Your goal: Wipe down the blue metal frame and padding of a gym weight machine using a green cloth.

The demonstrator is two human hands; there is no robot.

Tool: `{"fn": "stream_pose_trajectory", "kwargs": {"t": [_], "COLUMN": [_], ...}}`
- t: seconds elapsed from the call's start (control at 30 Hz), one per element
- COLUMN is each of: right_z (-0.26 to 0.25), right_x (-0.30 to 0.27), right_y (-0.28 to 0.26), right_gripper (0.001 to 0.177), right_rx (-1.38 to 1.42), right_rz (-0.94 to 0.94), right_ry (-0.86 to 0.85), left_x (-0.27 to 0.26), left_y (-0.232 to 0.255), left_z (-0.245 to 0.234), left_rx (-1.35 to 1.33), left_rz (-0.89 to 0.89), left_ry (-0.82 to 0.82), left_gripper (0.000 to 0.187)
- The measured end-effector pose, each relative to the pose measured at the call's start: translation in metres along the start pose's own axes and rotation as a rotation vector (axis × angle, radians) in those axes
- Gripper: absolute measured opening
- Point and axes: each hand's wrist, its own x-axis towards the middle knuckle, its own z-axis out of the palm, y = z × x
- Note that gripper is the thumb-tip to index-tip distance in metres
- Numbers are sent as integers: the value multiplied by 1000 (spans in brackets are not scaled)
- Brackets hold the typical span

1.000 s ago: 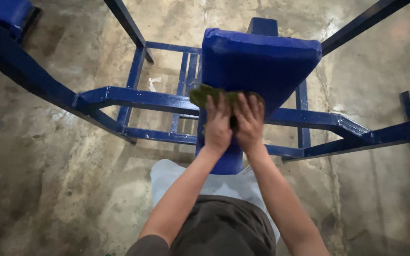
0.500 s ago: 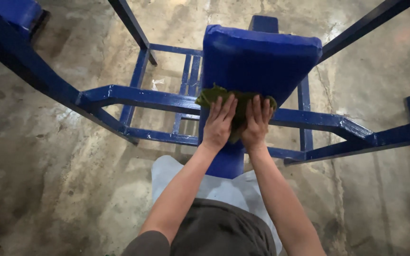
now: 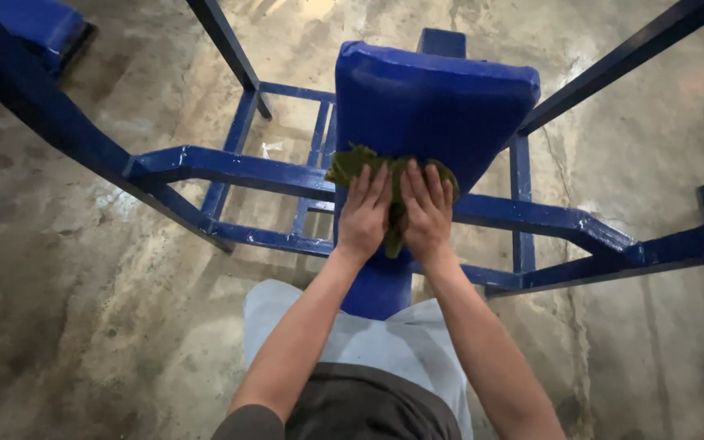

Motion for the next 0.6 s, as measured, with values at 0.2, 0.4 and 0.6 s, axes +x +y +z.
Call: {"fn": "stream_pose_trajectory", "kwargs": {"t": [0.2,0.4,0.6], "right_z": [52,58,12], "right_x": [-46,-80,-34], "right_y": [19,21,16], "right_gripper": [50,54,66], "right_rx": [-42,37,28], "right_rz": [-26,-8,18], "right_ry": [86,-19,-67], "left_x": [-26,-47,3], "left_y": [-16,-20,-2], "left_z": [24,24,-4], "left_rx": [11,51,12], "left_rz": [57,97,108], "left_ry": [-35,-110,-151], "left_gripper": [54,52,52]}}
